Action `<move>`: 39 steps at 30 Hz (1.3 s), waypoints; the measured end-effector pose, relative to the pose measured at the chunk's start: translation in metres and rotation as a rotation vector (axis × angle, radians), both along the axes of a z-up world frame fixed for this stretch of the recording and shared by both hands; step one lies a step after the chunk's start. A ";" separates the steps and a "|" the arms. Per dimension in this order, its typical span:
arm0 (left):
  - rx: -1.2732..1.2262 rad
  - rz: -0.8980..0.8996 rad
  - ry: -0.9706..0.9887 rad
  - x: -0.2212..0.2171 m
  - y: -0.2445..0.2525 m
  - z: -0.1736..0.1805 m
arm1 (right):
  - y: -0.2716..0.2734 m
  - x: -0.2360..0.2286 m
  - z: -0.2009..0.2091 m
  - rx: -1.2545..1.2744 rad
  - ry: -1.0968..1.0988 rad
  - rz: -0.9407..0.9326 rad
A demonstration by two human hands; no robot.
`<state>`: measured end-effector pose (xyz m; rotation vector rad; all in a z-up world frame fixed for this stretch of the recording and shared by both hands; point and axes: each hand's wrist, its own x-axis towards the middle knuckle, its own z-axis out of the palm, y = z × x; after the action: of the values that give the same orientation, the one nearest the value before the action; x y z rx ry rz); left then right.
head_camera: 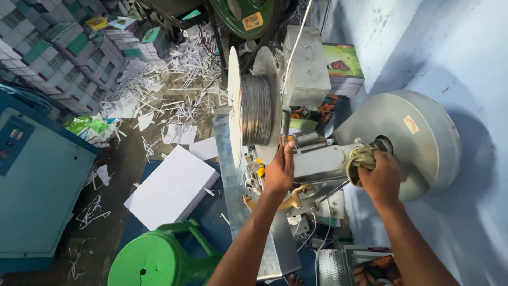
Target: The person uses a cloth to wipe and clean the surface of a metal binding machine. They methodically rub the cloth over the machine's components, including the wire spool and the main body, to remove dust and debris.
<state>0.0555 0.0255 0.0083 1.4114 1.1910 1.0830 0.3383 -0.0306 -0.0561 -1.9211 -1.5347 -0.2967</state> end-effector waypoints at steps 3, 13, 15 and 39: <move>-0.021 0.007 0.010 0.002 -0.001 -0.001 | 0.009 0.011 -0.001 -0.046 0.011 -0.016; 0.081 0.018 -0.027 0.003 0.001 -0.003 | 0.024 0.021 0.004 -0.232 -0.065 -0.070; 0.151 0.029 -0.061 0.004 0.001 -0.003 | 0.020 0.014 0.006 -0.238 -0.041 -0.083; 0.048 0.067 -0.037 0.010 0.000 -0.006 | 0.019 -0.041 0.036 -0.117 -0.280 0.149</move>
<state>0.0654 0.0259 0.0020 1.3908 1.1995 1.1865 0.2969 -0.0115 -0.0202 -1.9015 -1.9061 -0.4336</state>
